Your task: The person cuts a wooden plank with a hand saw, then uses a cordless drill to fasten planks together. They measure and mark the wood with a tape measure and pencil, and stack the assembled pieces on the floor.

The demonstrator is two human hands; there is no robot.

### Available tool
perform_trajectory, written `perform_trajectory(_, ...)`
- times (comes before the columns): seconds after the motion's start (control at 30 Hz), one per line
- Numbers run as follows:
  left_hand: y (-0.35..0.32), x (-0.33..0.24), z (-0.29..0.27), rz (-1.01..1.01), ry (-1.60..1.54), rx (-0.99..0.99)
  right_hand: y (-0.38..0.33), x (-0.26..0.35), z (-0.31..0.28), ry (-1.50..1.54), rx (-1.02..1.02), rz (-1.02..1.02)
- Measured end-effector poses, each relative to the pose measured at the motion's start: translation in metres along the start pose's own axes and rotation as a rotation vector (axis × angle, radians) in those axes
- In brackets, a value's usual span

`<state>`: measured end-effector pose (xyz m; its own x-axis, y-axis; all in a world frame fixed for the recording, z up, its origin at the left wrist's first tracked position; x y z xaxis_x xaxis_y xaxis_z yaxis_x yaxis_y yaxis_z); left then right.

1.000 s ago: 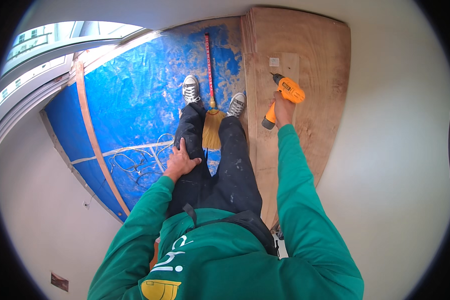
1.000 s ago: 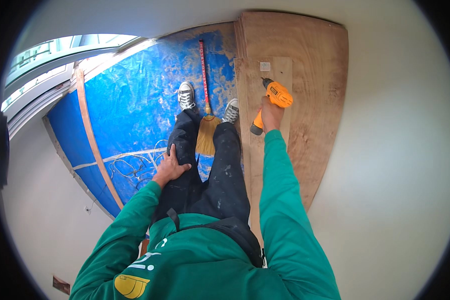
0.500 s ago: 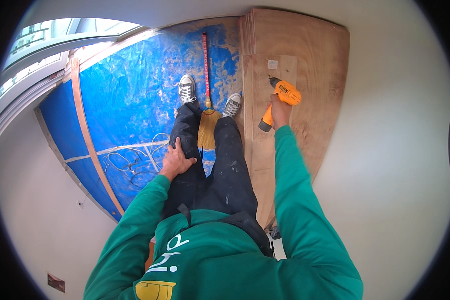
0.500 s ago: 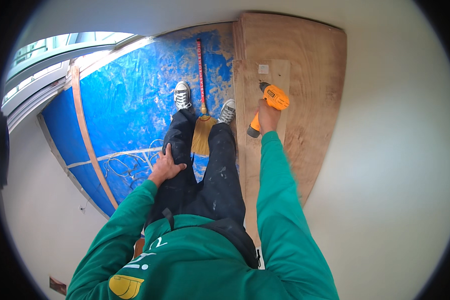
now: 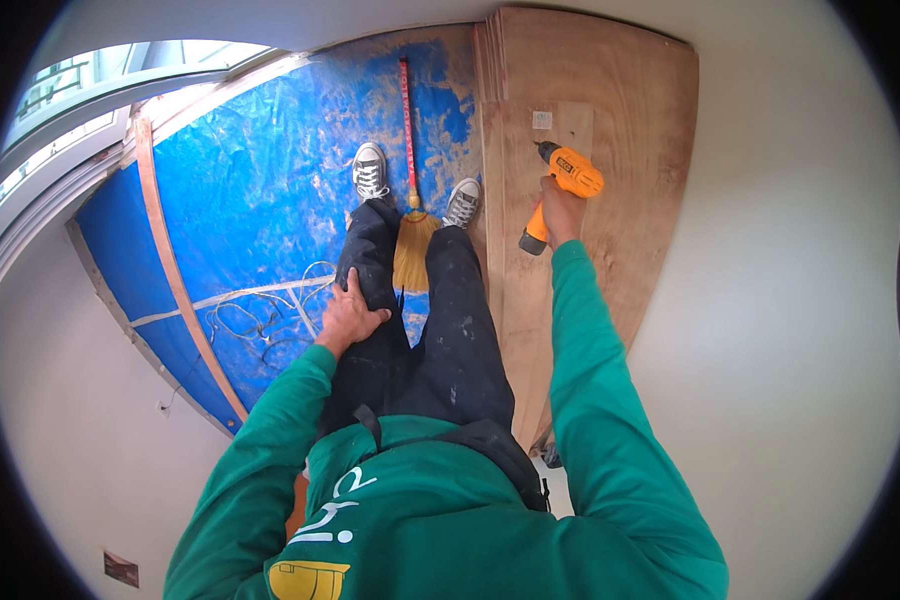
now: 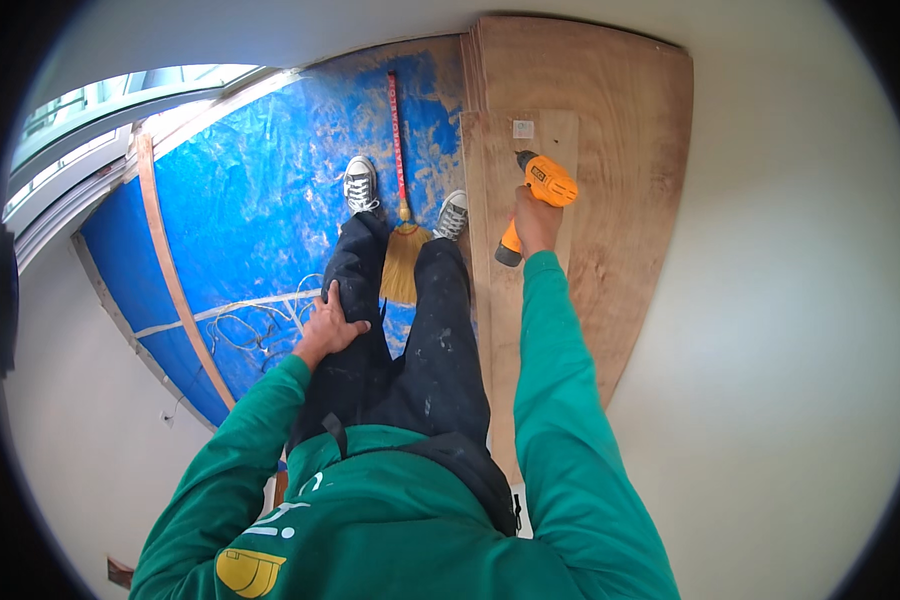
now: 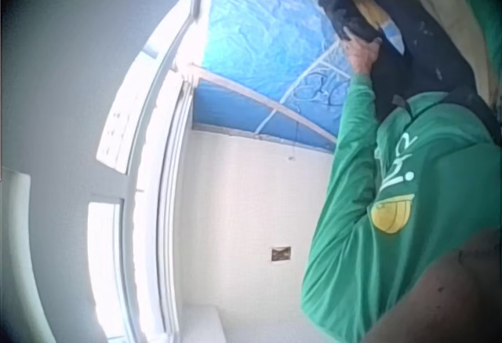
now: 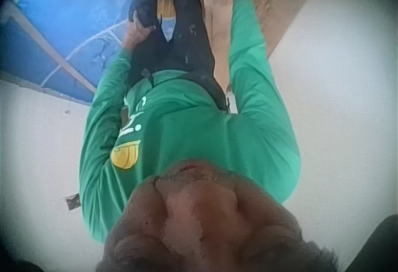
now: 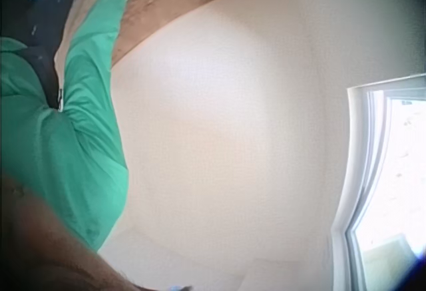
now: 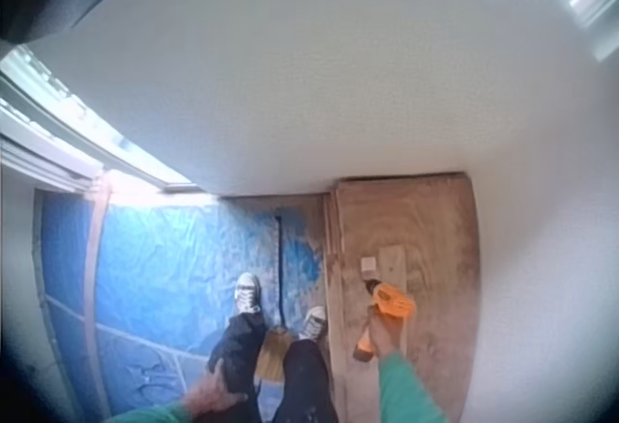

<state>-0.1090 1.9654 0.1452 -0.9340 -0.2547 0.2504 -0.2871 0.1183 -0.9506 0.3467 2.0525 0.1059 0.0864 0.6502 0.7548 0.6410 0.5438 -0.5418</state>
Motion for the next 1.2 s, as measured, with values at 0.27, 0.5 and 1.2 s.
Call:
perform_trajectory(0.27,0.003,0.001,-0.003,-0.011,0.006,0.028,-0.004,-0.010,0.008,0.129,-0.071,0.054)
perform_trajectory(0.5,0.004,0.002,-0.002,-0.003,0.008,0.038,0.002,-0.003,0.010,-0.037,-0.003,0.049)
perform_trajectory(1.2,0.074,-0.192,-0.014,0.659,-0.664,-0.018,-0.009,0.015,0.002,0.021,-0.051,0.054)
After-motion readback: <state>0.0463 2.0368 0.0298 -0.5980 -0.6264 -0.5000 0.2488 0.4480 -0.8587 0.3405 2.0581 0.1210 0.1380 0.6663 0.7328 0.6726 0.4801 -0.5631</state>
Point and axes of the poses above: each hand's wrist, its own y-axis towards the middle knuckle, its own z-axis out of the palm, x = y × z, the point moved 10 cm from there along y, towards the middle knuckle, and after that the axes turned 15 degrees about -z, right-handed, at the moved point
